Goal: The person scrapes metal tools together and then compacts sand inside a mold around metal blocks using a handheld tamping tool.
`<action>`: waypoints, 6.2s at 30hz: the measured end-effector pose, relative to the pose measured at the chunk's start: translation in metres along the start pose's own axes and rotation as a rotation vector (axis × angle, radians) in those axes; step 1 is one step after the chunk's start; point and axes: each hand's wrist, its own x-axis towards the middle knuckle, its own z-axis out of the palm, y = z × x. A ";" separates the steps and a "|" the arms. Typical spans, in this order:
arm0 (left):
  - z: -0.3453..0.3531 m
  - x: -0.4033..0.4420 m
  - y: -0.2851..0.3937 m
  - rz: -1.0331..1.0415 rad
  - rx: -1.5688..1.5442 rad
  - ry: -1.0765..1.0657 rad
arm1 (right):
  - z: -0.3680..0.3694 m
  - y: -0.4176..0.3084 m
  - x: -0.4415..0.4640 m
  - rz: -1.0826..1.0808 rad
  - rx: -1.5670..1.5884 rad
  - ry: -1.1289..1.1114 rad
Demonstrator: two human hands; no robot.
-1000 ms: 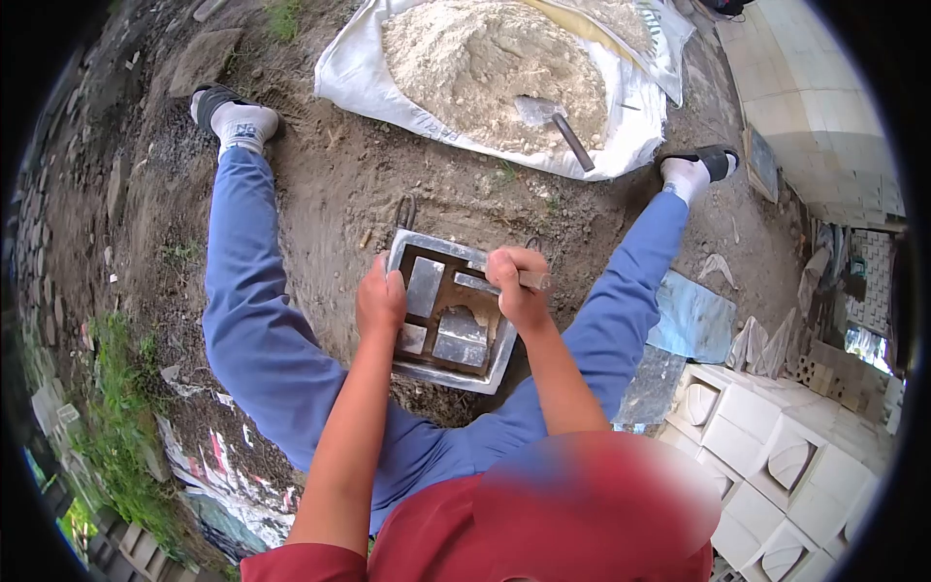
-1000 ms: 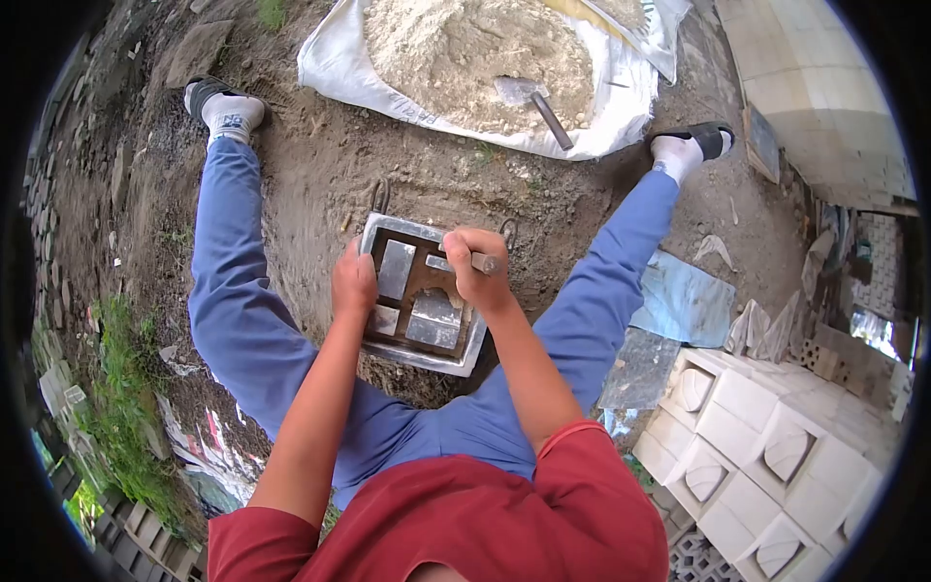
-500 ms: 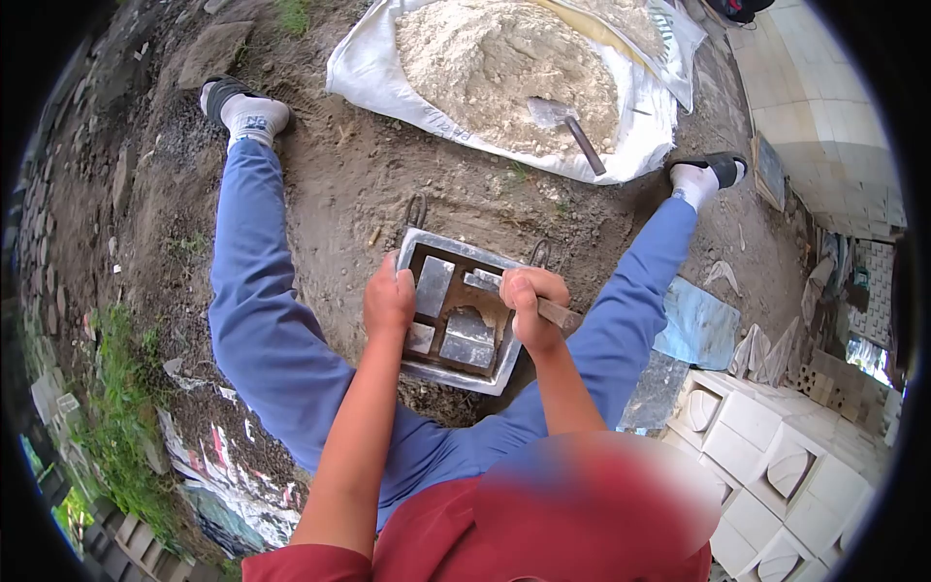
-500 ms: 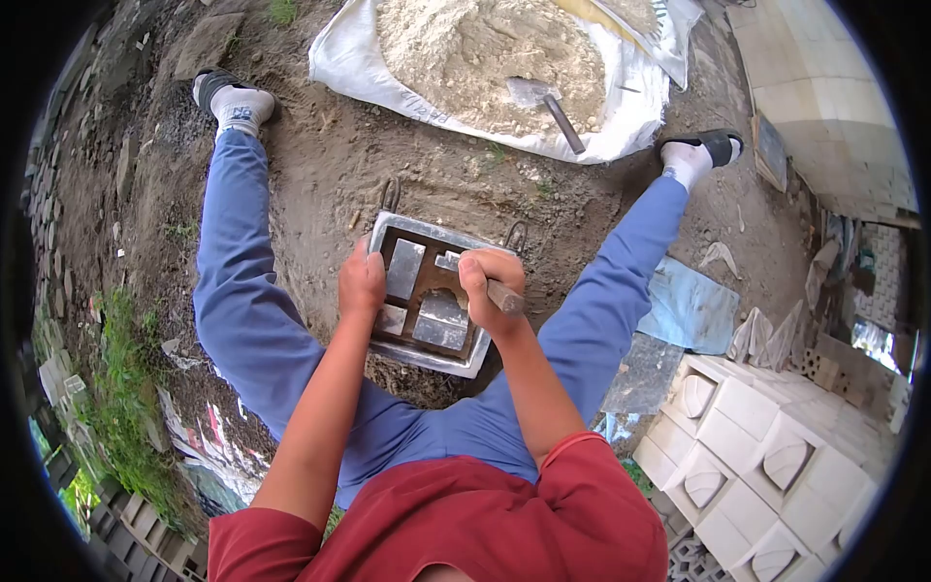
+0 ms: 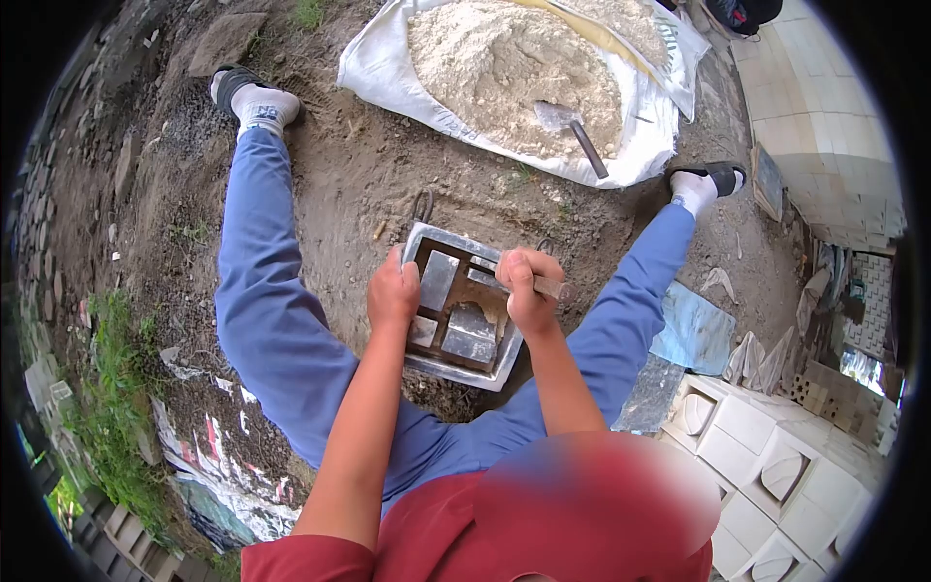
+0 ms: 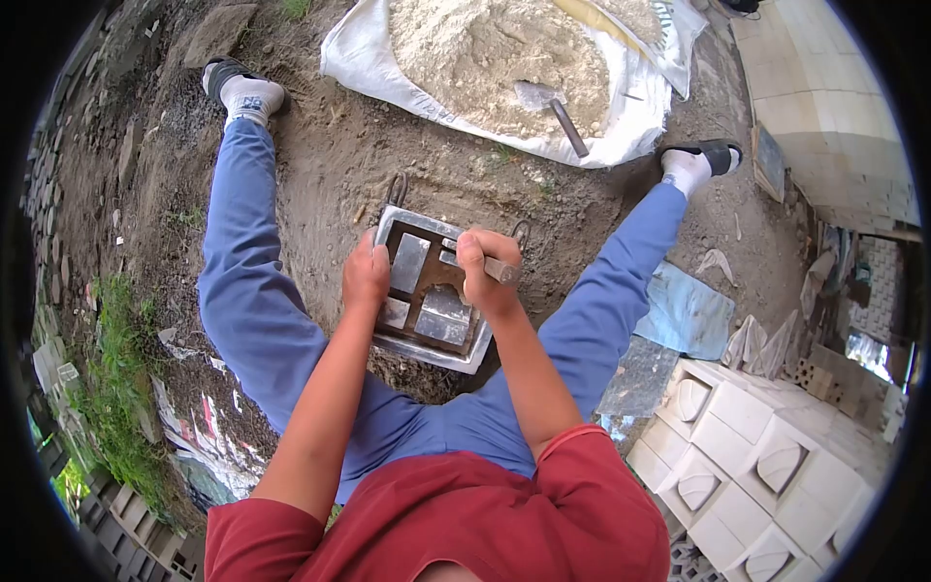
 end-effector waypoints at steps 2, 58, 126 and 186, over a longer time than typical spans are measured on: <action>0.001 0.002 -0.001 -0.003 0.007 -0.004 | -0.001 -0.001 -0.004 0.106 -0.087 -0.025; 0.001 0.000 -0.001 -0.032 0.010 0.006 | -0.013 0.002 -0.021 -0.082 -0.230 -0.121; -0.003 -0.003 -0.001 -0.047 0.013 -0.033 | 0.042 0.012 0.020 -0.021 -0.238 -0.163; -0.005 -0.004 0.012 -0.095 0.146 -0.011 | 0.014 0.027 0.014 0.199 0.064 -0.150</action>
